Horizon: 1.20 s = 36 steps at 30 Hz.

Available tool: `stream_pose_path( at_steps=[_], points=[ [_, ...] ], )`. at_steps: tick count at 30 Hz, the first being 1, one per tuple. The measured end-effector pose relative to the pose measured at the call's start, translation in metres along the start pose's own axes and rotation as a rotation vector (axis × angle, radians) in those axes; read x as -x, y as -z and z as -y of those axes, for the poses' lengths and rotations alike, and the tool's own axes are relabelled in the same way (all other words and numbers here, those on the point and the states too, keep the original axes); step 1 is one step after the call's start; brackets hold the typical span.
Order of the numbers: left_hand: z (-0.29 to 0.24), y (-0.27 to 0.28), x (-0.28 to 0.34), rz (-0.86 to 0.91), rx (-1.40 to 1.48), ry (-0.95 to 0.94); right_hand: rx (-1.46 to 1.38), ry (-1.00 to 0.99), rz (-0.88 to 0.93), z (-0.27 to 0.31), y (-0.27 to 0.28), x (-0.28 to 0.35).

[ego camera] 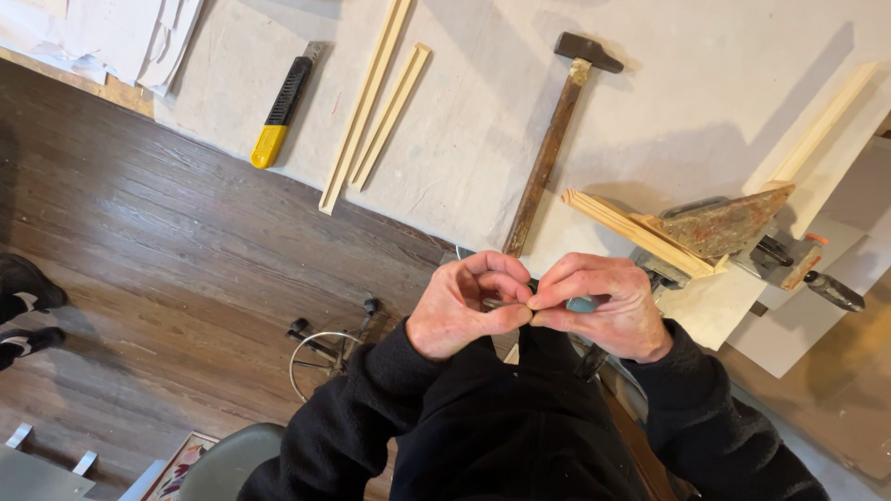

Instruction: The person applies wood glue to a mitered picture frame corner, fits the frame pieces together, and secures the joint in a corner clamp. They then hammer brads into the joint and use a utility knife to trim the wood near the clamped corner.

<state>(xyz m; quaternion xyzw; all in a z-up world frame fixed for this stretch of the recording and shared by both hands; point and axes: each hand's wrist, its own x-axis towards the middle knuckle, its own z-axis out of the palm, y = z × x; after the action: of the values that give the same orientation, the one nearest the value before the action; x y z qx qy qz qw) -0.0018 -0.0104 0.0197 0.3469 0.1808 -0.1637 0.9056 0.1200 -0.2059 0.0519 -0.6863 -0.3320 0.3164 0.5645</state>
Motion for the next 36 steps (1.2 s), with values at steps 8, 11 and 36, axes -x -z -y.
stream_pose_path(
  at_steps=[8, 11, 36],
  points=[
    [0.004, -0.007, 0.001, 0.041, 0.080, 0.030, -0.160, 0.048, 0.010, -0.010, 0.001, 0.006],
    [0.000, -0.007, 0.001, 0.094, 0.084, 0.069, -0.212, 0.038, 0.053, -0.014, 0.006, 0.009],
    [0.046, 0.111, -0.084, -0.514, -1.722, -0.742, -0.839, -0.578, -0.482, -0.031, -0.021, 0.020]
  ],
)
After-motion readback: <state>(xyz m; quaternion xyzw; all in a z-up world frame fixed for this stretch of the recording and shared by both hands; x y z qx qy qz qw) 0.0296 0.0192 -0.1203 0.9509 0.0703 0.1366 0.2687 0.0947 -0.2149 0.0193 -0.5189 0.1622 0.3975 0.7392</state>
